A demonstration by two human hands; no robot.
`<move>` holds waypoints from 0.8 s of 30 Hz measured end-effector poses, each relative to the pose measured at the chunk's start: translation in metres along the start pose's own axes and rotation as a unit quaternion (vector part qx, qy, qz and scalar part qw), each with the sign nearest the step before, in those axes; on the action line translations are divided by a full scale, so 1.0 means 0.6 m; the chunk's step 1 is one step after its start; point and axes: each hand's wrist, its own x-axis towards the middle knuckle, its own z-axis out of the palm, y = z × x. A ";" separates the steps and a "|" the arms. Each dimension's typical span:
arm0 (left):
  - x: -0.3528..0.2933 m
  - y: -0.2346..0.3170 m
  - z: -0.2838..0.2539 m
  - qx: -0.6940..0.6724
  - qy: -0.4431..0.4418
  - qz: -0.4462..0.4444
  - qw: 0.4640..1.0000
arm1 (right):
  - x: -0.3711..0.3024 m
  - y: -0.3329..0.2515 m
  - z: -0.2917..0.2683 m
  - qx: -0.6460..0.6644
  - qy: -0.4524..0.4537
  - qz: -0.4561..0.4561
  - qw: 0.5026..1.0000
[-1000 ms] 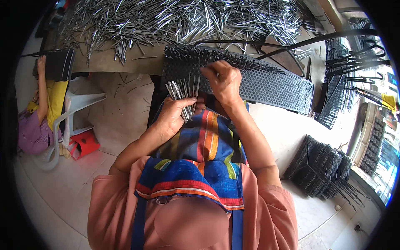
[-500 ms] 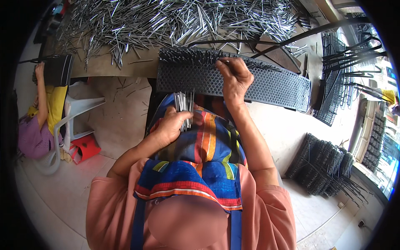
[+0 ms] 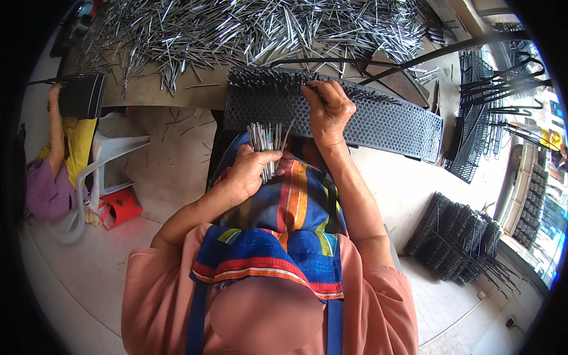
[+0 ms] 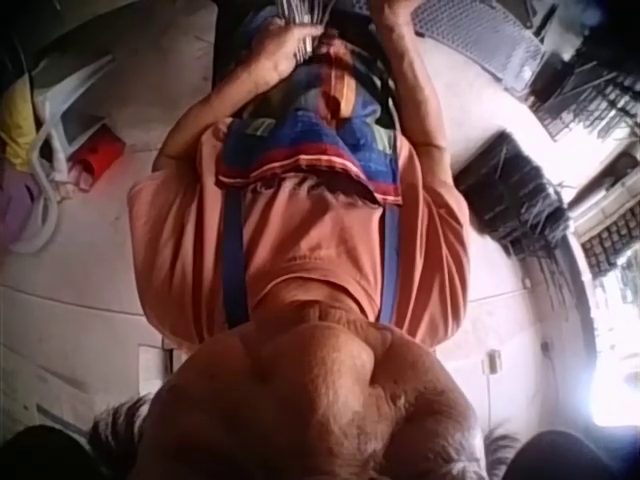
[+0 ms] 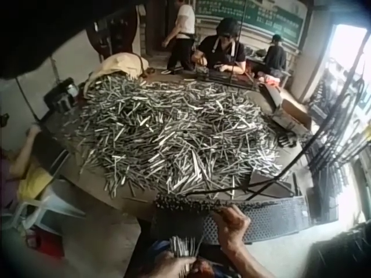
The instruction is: Inserting small metal pins into a perforated metal base.
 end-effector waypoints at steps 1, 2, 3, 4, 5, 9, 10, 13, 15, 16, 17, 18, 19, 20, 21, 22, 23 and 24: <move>0.006 0.000 0.001 -0.014 0.003 0.006 1.000 | 0.001 -0.003 0.000 0.001 -0.001 -0.001 1.000; 0.009 0.001 0.003 -0.028 0.007 0.012 1.000 | 0.001 -0.009 0.000 -0.005 -0.006 -0.001 1.000; 0.011 0.003 0.003 -0.029 0.008 0.013 0.999 | 0.002 -0.012 0.000 -0.011 -0.010 -0.001 1.000; 0.011 0.007 0.008 -0.035 0.014 0.015 0.999 | 0.003 -0.011 -0.001 -0.011 -0.011 -0.002 1.000; 0.010 0.009 0.011 -0.041 0.019 0.016 0.999 | 0.004 -0.009 -0.002 -0.009 -0.019 -0.007 1.000; 0.022 -0.001 0.012 -0.059 0.018 0.019 0.998 | 0.000 -0.010 0.000 -0.029 -0.032 -0.050 0.998; 0.019 0.002 0.015 -0.059 0.016 0.013 0.998 | -0.002 -0.006 0.002 -0.029 -0.033 -0.050 0.998; 0.017 0.005 0.018 -0.057 0.014 0.008 0.998 | -0.008 0.005 0.008 -0.046 -0.042 -0.032 0.998; 0.017 0.006 0.018 -0.054 0.014 0.007 0.998 | -0.006 0.003 0.012 -0.082 -0.037 -0.027 0.996; 0.019 0.007 0.019 -0.054 0.012 0.004 0.998 | -0.003 0.001 0.013 -0.083 -0.037 -0.025 0.996; 0.020 0.007 0.019 -0.055 0.010 0.001 0.998 | 0.000 -0.004 0.014 -0.072 -0.033 -0.040 0.996; 0.022 0.006 0.018 -0.054 0.010 -0.001 0.998 | 0.003 -0.007 0.014 -0.061 -0.029 -0.054 0.996; 0.023 0.005 0.016 -0.059 0.003 0.004 0.998 | 0.006 -0.007 0.015 -0.062 -0.028 -0.052 0.996; 0.023 0.004 0.016 -0.065 -0.005 0.008 0.998 | 0.010 -0.005 0.016 -0.100 -0.057 -0.061 0.992; 0.024 0.003 0.016 -0.063 -0.005 0.006 0.998 | 0.013 -0.003 0.017 -0.138 -0.085 -0.069 0.984; 0.023 0.007 0.019 -0.068 -0.001 0.005 0.998 | 0.016 -0.004 0.018 -0.150 -0.094 -0.051 0.983; 0.022 0.009 0.021 -0.072 0.004 0.005 0.997 | 0.015 -0.003 0.015 -0.152 -0.093 -0.050 0.983; 0.024 0.007 0.020 -0.071 0.003 0.004 0.997 | 0.014 -0.001 0.012 -0.126 -0.087 -0.043 0.987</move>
